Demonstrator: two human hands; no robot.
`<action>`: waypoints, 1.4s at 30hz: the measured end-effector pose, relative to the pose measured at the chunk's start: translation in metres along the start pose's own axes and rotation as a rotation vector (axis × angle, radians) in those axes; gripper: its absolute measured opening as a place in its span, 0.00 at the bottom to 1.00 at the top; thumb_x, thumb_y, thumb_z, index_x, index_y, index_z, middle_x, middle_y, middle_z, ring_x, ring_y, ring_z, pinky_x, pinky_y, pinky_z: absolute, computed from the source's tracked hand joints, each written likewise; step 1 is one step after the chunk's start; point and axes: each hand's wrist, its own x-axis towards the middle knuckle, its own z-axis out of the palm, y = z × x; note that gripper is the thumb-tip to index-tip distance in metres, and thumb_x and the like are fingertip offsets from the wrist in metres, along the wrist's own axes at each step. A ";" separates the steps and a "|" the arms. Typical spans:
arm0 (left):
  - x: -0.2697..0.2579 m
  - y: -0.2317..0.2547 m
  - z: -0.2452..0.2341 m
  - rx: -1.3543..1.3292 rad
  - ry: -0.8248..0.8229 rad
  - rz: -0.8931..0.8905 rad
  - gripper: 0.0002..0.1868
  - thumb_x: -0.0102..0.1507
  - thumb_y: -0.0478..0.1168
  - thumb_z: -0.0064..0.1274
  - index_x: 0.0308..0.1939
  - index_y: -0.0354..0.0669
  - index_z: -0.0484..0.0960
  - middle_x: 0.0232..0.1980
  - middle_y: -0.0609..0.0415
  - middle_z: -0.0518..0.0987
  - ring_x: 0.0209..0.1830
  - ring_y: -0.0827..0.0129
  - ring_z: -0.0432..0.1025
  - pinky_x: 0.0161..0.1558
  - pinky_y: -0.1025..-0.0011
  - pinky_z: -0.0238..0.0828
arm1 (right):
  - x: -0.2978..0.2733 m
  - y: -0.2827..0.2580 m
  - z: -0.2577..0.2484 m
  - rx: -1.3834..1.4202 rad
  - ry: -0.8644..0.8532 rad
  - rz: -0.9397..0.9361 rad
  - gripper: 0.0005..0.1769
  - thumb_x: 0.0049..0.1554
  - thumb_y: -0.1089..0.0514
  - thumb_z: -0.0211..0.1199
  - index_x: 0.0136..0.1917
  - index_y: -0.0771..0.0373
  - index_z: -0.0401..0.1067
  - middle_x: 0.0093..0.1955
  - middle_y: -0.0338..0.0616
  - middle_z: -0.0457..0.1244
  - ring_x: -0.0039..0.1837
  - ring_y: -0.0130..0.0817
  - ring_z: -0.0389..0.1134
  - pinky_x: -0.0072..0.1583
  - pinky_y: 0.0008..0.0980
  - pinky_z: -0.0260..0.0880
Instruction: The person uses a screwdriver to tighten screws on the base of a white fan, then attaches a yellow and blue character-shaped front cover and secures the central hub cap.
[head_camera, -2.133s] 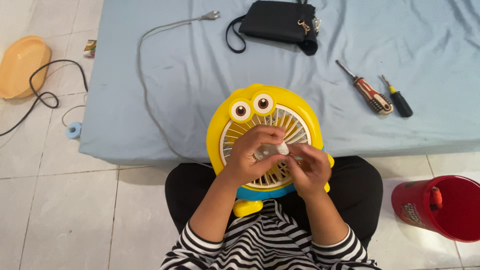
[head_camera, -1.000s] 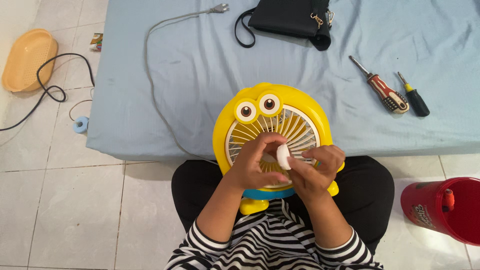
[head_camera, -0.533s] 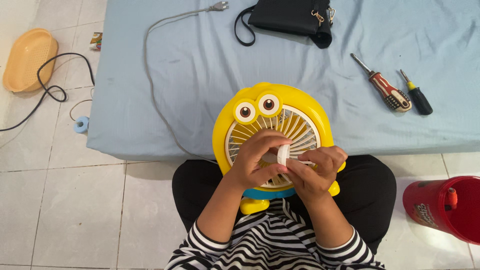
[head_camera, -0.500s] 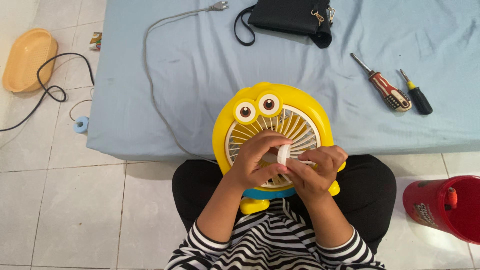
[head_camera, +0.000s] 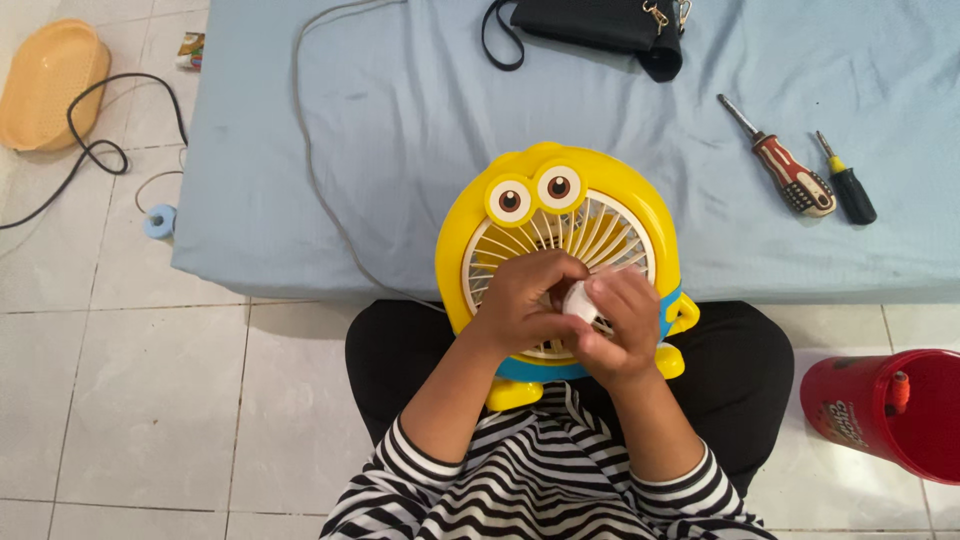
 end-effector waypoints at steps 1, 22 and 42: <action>0.001 0.001 0.001 0.034 0.003 0.005 0.30 0.62 0.64 0.61 0.49 0.41 0.80 0.39 0.57 0.78 0.33 0.77 0.74 0.36 0.80 0.73 | -0.001 0.001 -0.004 0.119 -0.066 -0.030 0.26 0.60 0.60 0.69 0.67 0.49 0.61 0.66 0.51 0.63 0.68 0.47 0.68 0.67 0.47 0.72; -0.044 0.033 -0.006 0.978 0.236 -0.029 0.25 0.62 0.52 0.60 0.61 0.53 0.76 0.71 0.54 0.70 0.76 0.52 0.58 0.75 0.32 0.37 | -0.003 0.009 -0.015 0.565 0.141 0.780 0.07 0.65 0.73 0.51 0.56 0.67 0.61 0.59 0.49 0.59 0.51 0.27 0.67 0.56 0.27 0.75; -0.012 0.021 -0.038 0.780 0.170 -0.040 0.37 0.52 0.52 0.70 0.62 0.49 0.72 0.75 0.56 0.65 0.82 0.57 0.54 0.80 0.36 0.34 | 0.006 0.030 -0.051 1.296 0.303 1.200 0.24 0.60 0.67 0.55 0.69 0.60 0.62 0.59 0.53 0.62 0.49 0.34 0.61 0.51 0.30 0.62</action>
